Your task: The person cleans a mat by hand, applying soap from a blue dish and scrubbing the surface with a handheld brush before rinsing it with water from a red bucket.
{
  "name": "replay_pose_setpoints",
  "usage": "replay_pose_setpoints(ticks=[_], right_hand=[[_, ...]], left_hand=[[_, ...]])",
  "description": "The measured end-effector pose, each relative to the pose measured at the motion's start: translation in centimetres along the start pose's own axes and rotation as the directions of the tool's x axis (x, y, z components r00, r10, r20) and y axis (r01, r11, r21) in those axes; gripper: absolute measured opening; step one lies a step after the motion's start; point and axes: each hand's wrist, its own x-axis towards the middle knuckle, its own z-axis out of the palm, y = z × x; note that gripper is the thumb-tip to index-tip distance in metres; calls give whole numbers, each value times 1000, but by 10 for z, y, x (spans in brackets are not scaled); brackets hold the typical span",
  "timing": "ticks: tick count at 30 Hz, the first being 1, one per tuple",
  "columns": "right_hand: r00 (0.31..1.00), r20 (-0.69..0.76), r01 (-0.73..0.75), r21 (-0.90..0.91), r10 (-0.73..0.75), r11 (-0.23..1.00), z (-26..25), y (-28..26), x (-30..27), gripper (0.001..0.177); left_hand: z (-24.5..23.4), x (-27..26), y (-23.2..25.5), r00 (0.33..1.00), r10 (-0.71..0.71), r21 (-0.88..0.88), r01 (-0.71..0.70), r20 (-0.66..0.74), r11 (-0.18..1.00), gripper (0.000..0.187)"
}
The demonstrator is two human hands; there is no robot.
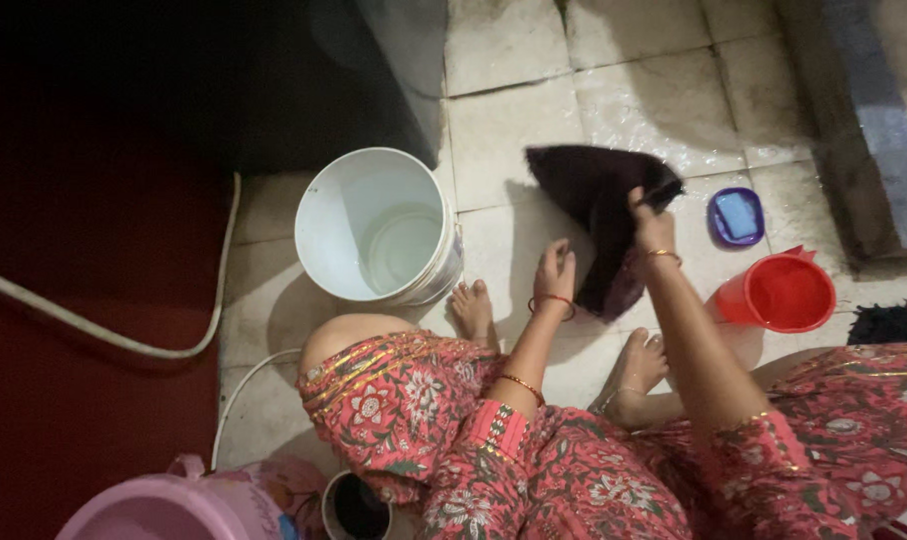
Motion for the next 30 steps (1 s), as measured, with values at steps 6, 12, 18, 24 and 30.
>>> replay_pose_setpoints(ticks=[6,12,18,24,30], right_hand=[[971,168,12,676,-170,736,-19,-18,-15,39],[960,196,-61,845,-201,531,-43,-47,-57,37],[962,194,-42,798,-190,601,-75,-62,-83,40],[910,276,-35,793,-309,608,-100,-50,-72,40],[918,277,-50,792,-285,609,-103,-46,-73,43]], left_hand=[[-27,-10,-42,774,-617,69,614,143,786,66],[-57,-30,-37,191,-603,-79,975,774,208,47],[-38,-11,-51,553,-684,-562,789,475,248,29],[-76,5,-73,737,-670,-367,602,-86,709,34],[-77,-8,-79,748,-581,385,664,-321,641,53]])
